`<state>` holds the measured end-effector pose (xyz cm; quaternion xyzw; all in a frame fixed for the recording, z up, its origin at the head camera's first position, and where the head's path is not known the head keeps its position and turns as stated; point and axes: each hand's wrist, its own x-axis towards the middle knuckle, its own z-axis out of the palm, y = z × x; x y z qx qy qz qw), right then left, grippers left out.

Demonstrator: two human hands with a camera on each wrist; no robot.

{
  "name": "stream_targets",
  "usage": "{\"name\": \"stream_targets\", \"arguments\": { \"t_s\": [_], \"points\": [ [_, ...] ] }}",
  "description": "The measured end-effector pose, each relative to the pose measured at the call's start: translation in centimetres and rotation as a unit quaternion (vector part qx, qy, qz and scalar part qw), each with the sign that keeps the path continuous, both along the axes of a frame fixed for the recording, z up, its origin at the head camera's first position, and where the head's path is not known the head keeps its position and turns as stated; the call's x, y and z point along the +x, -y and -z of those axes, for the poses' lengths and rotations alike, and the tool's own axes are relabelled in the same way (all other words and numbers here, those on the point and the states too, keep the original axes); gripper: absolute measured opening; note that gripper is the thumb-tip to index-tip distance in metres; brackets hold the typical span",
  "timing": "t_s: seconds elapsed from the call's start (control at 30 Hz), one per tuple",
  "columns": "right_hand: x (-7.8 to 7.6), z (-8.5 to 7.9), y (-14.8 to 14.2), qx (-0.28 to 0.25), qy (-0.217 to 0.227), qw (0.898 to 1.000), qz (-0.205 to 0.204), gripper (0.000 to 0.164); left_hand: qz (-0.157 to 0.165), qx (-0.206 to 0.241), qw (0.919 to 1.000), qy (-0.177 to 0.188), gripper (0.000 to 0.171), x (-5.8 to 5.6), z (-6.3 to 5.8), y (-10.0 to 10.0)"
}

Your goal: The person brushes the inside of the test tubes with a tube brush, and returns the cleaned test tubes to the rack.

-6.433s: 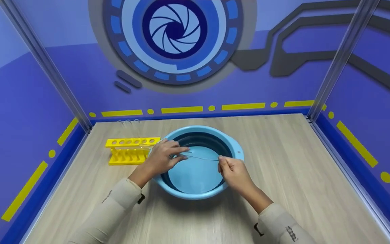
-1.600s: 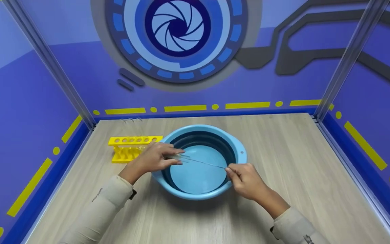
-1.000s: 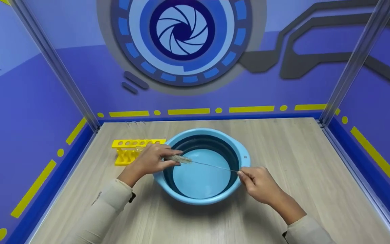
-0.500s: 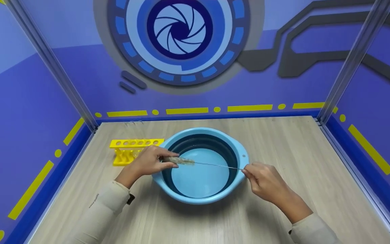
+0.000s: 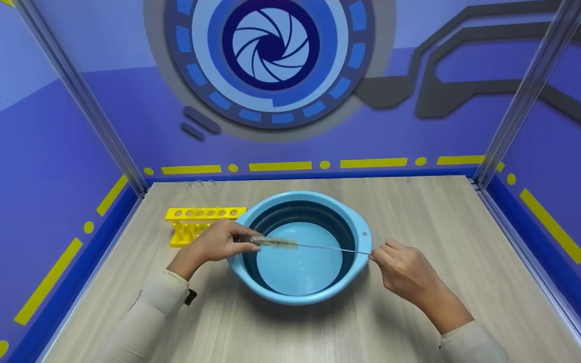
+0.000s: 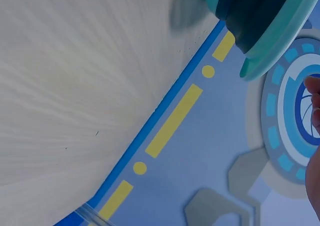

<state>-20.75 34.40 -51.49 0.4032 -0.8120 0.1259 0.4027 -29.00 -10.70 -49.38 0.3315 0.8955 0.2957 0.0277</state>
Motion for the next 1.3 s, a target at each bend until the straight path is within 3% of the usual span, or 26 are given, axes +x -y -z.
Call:
{"name": "stream_targets", "arguments": {
  "t_s": [0.17,0.27,0.37,0.5,0.63,0.7,0.73,0.77,0.83,1.1,1.3],
  "points": [
    [0.2,0.6,-0.1,-0.066,0.095,0.992,-0.056,0.027,-0.005,0.009,0.9996,-0.026,0.038,0.0,0.1,0.2],
    [0.7,0.7,0.0,-0.114,0.208,0.969,-0.070,0.040,-0.010,0.015,0.9985,-0.052,0.037,0.0,0.2,0.3],
    [1.4,0.4,-0.1,-0.158,0.342,0.924,-0.071,0.043,-0.007,0.021,0.9954,-0.094,0.035,-0.1,0.6,0.3],
    [1.8,-0.1,-0.6,-0.210,0.487,0.841,-0.110,0.043,-0.011,0.022,0.9865,-0.162,0.034,-0.2,0.8,0.1],
    [1.8,-0.2,-1.0,-0.262,0.574,0.756,-0.171,0.044,-0.020,0.012,0.9779,-0.208,0.034,-0.1,0.6,-0.3],
    [1.8,-0.2,-1.2,-0.277,0.596,0.730,-0.186,0.044,-0.021,0.008,0.9756,-0.218,0.033,-0.1,0.5,-0.4],
    [1.8,-0.2,-1.2,-0.281,0.603,0.722,-0.190,0.044,-0.022,0.006,0.9749,-0.222,0.033,-0.1,0.4,-0.5],
    [1.8,-0.2,-1.3,-0.284,0.607,0.718,-0.188,0.044,-0.024,0.003,0.9745,-0.223,0.033,0.0,0.4,-0.5],
    [1.8,-0.3,-1.3,-0.284,0.606,0.722,-0.177,0.044,-0.026,0.002,0.9747,-0.222,0.033,0.0,0.3,-0.6],
    [1.9,0.2,-0.9,-0.271,0.573,0.769,-0.085,0.044,-0.039,-0.013,0.9754,-0.217,0.034,0.2,0.7,-1.0],
    [1.6,0.9,-0.2,-0.261,0.566,0.778,-0.079,0.046,-0.030,-0.015,0.9782,-0.205,0.033,0.1,0.7,-1.0]
  ]
}}
